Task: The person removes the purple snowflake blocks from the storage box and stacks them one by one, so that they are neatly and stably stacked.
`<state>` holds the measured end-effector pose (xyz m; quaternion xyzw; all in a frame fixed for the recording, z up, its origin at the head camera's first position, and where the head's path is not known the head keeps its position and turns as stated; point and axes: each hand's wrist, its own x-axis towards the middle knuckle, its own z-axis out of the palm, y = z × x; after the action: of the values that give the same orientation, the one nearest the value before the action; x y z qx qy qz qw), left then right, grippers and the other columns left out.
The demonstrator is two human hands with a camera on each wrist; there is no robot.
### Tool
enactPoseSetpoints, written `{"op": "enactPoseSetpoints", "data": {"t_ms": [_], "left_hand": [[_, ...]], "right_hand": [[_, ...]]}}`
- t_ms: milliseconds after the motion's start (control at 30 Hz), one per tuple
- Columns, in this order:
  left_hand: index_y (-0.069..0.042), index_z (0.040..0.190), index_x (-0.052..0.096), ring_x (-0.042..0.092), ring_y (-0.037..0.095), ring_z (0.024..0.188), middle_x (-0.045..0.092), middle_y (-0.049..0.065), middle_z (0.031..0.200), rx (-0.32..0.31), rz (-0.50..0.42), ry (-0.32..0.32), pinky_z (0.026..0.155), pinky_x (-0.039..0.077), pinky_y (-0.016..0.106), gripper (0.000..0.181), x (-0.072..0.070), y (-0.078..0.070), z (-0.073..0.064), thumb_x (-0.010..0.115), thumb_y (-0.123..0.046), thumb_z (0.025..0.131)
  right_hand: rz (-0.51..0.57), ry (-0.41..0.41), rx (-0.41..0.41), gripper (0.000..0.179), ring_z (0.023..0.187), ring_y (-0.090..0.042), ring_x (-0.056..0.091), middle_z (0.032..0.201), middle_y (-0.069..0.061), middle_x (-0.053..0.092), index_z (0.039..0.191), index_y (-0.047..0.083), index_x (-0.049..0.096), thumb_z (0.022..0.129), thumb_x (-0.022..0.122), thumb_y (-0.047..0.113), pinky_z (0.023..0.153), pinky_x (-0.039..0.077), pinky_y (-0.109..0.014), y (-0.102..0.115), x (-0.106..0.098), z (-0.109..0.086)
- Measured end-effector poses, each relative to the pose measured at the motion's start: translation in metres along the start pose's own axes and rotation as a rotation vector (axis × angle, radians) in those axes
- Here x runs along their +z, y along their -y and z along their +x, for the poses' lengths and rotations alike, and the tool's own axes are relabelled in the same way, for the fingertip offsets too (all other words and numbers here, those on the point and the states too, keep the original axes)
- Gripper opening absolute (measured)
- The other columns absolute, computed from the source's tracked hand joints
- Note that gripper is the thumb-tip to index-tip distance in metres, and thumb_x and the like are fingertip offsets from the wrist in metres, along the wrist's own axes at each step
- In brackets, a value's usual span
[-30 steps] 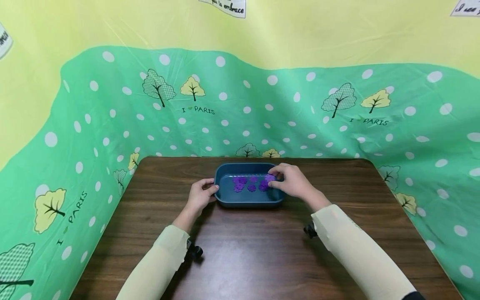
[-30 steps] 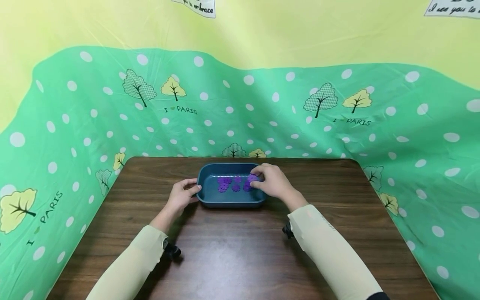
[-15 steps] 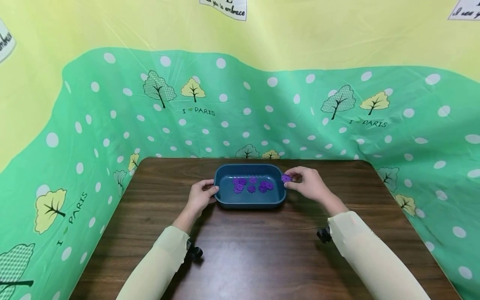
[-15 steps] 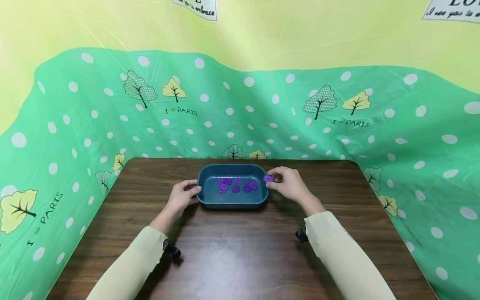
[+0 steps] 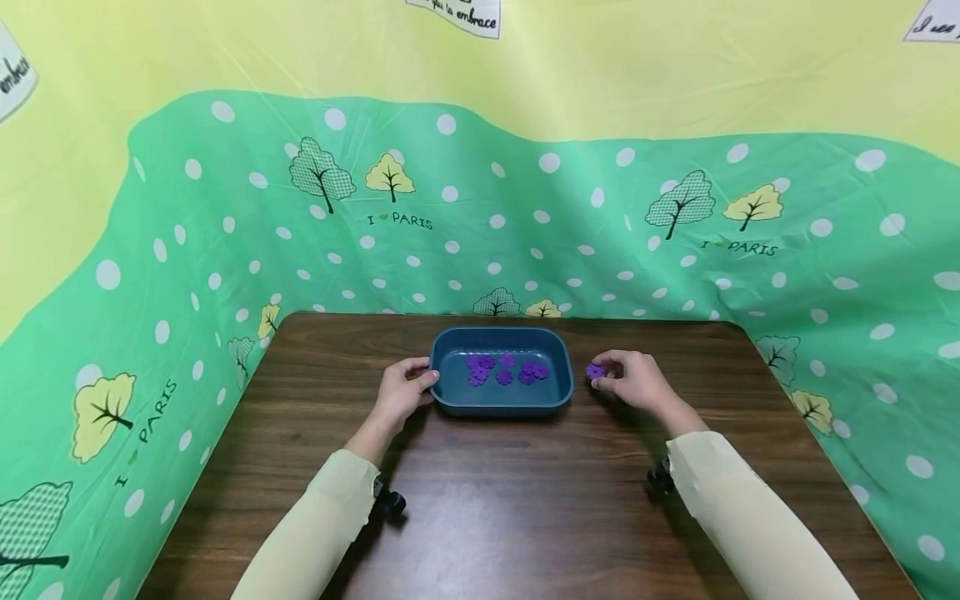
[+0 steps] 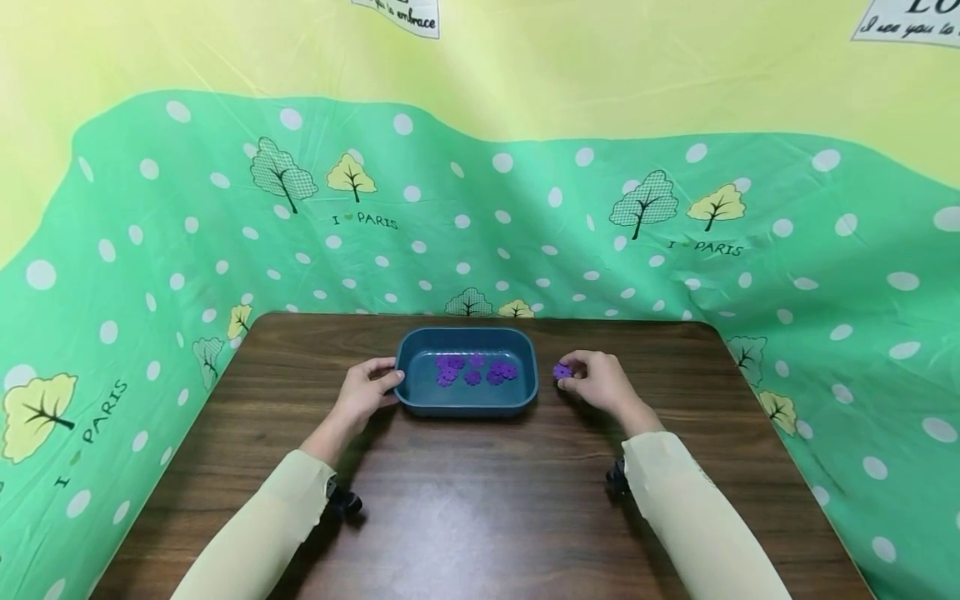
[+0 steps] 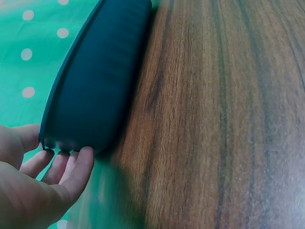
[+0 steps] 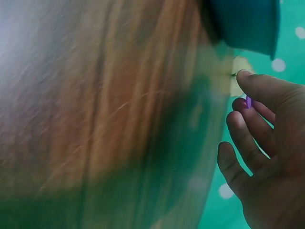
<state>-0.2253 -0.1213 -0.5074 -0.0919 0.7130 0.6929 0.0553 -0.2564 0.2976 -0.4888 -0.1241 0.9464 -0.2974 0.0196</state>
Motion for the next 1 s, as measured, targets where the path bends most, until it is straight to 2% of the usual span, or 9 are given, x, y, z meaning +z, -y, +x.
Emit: {"op": "enactPoseSetpoints", "data": {"t_ms": [167,367,600,700,833,1000], "left_hand": [[0.006,0.136,0.060,0.068,0.035,0.107,0.064,0.023,0.121,0.006,-0.005,0.008,0.085,0.063,0.044,0.040,0.000,0.000,0.000,0.068,-0.005,0.098],[0.009,0.139,0.056,0.066,0.041,0.112,0.063,0.024,0.122,-0.007,0.000,0.027,0.091,0.060,0.052,0.043,0.000,-0.002,-0.001,0.066,-0.004,0.099],[0.014,0.138,0.054,0.064,0.045,0.115,0.064,0.026,0.121,-0.006,0.004,0.045,0.095,0.058,0.055,0.042,0.002,-0.030,-0.023,0.063,0.000,0.100],[0.013,0.139,0.053,0.063,0.046,0.116,0.063,0.027,0.122,-0.013,0.004,0.043,0.094,0.059,0.054,0.042,0.002,-0.025,-0.018,0.063,0.000,0.100],[0.011,0.140,0.054,0.063,0.045,0.116,0.063,0.027,0.125,-0.019,0.004,0.037,0.094,0.059,0.054,0.044,0.001,-0.010,-0.005,0.064,-0.002,0.100],[0.007,0.139,0.057,0.066,0.038,0.112,0.063,0.024,0.124,-0.014,-0.005,0.023,0.092,0.060,0.051,0.043,0.000,-0.003,-0.002,0.067,-0.005,0.099]], "right_hand": [[-0.017,0.033,0.038,0.034,0.084,-0.023,0.062,0.098,-0.012,0.071,0.119,0.003,0.072,0.089,0.080,0.018,0.067,0.052,-0.032,-0.011,0.003,-0.002],[-0.072,0.028,0.055,0.034,0.088,-0.025,0.062,0.104,-0.014,0.069,0.117,0.003,0.074,0.088,0.082,0.019,0.073,0.055,-0.038,-0.022,0.008,-0.003],[-0.068,0.041,0.082,0.035,0.089,-0.025,0.063,0.106,-0.016,0.070,0.118,0.003,0.074,0.088,0.082,0.019,0.075,0.056,-0.042,-0.027,0.011,-0.002],[-0.053,0.055,0.103,0.036,0.093,-0.027,0.064,0.107,-0.015,0.071,0.119,0.004,0.074,0.088,0.082,0.021,0.080,0.057,-0.045,-0.028,0.010,0.000],[-0.044,0.069,0.110,0.037,0.094,-0.028,0.065,0.106,-0.015,0.072,0.119,0.004,0.075,0.087,0.082,0.023,0.081,0.057,-0.046,-0.027,0.010,0.003],[-0.033,0.085,0.117,0.038,0.094,-0.027,0.064,0.107,-0.016,0.070,0.121,0.002,0.073,0.089,0.081,0.022,0.080,0.056,-0.044,-0.025,0.008,0.001]]}}
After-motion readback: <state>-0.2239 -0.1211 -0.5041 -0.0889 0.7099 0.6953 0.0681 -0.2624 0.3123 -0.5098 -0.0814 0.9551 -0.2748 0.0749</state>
